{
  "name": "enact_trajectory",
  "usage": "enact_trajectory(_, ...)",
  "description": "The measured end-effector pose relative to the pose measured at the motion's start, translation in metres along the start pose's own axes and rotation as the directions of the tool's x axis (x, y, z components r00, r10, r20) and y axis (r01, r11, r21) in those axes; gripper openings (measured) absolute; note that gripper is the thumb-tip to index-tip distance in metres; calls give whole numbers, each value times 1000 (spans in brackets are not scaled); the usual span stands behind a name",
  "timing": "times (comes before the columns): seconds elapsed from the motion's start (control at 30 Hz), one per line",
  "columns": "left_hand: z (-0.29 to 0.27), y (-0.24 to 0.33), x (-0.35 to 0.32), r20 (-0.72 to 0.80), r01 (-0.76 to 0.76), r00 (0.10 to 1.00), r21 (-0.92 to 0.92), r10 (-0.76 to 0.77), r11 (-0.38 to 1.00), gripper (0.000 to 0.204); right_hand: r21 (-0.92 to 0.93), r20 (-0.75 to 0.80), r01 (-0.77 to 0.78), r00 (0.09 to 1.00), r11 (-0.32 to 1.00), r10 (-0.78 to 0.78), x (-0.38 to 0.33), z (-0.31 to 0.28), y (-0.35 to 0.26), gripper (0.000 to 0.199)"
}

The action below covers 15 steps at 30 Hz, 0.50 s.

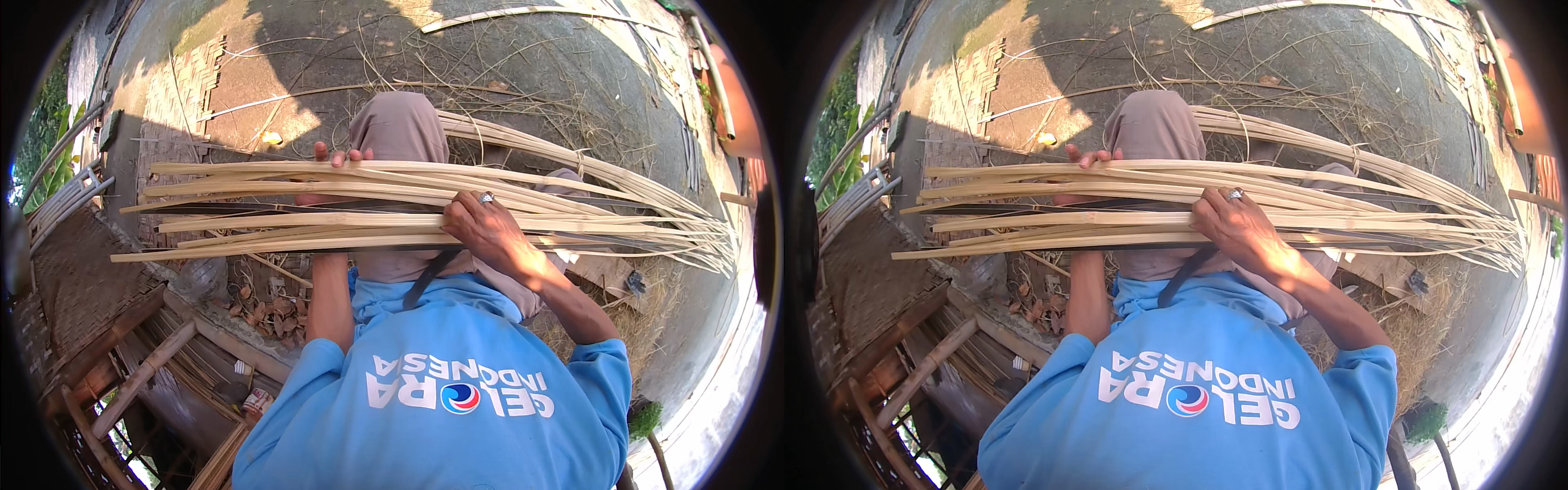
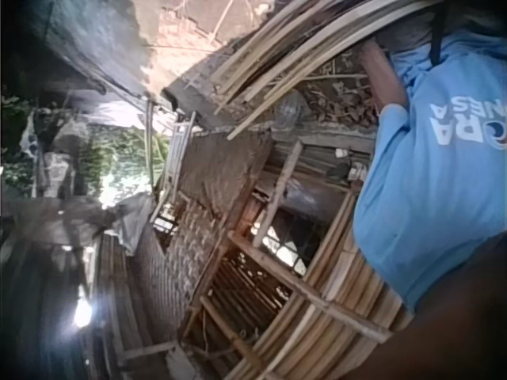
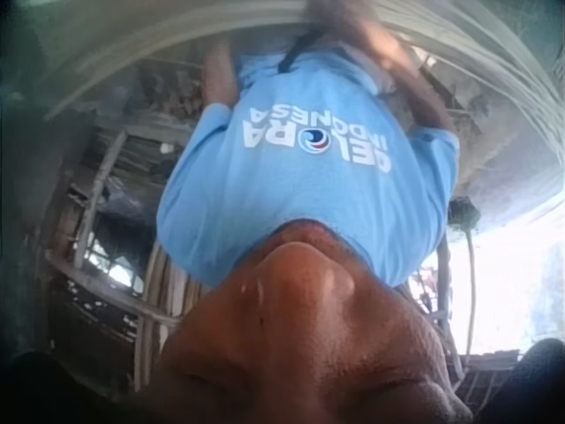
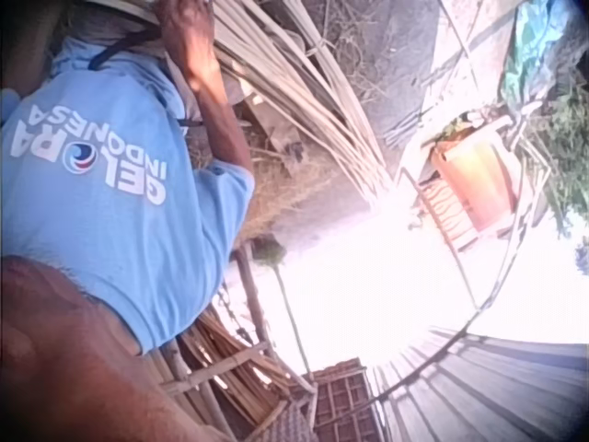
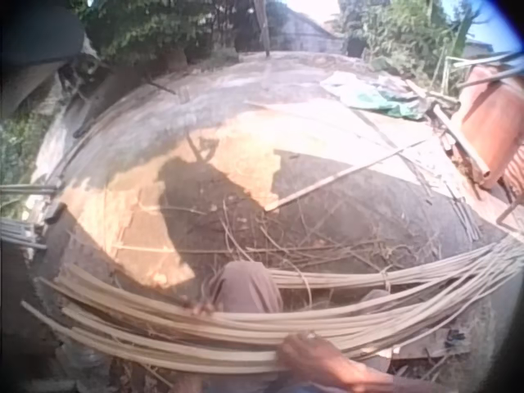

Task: The person sits on the ground and gathers thin bamboo strips, aligning them into a bundle. They then use a thin strip of material to tie the bundle together, repeating the process to create multiple tied bundles.

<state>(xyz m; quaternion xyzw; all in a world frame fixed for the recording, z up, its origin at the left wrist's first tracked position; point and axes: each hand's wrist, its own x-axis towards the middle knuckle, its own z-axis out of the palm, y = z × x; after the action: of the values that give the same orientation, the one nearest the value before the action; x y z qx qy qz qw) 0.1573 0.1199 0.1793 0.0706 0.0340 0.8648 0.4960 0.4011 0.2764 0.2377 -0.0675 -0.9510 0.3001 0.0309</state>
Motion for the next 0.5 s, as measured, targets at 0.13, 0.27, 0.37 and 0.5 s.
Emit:
enact_trajectory(0.13, 3, -4, -8, -31, -47, 998, -10, 47, 999, 50, 98, -69, -94, 992, 991, 101, 13, -37, -2, 27)
enact_trajectory(0.27, -3, -1, -5, -50, -17, 999, -70, 14, 997, 50, 137, -192, -95, 974, 986, 121, 24, -36, 19, 25)
enact_trajectory(0.37, 9, -2, -8, -173, -28, 985, 6, 29, 1000, 45, 172, -260, -108, 954, 979, 151, 28, -16, 29, 25)
enact_trajectory(0.5, 0, -3, -6, -28, -34, 999, 19, 35, 999, 48, 92, -230, -40, 971, 995, 61, 11, -12, -6, 24)
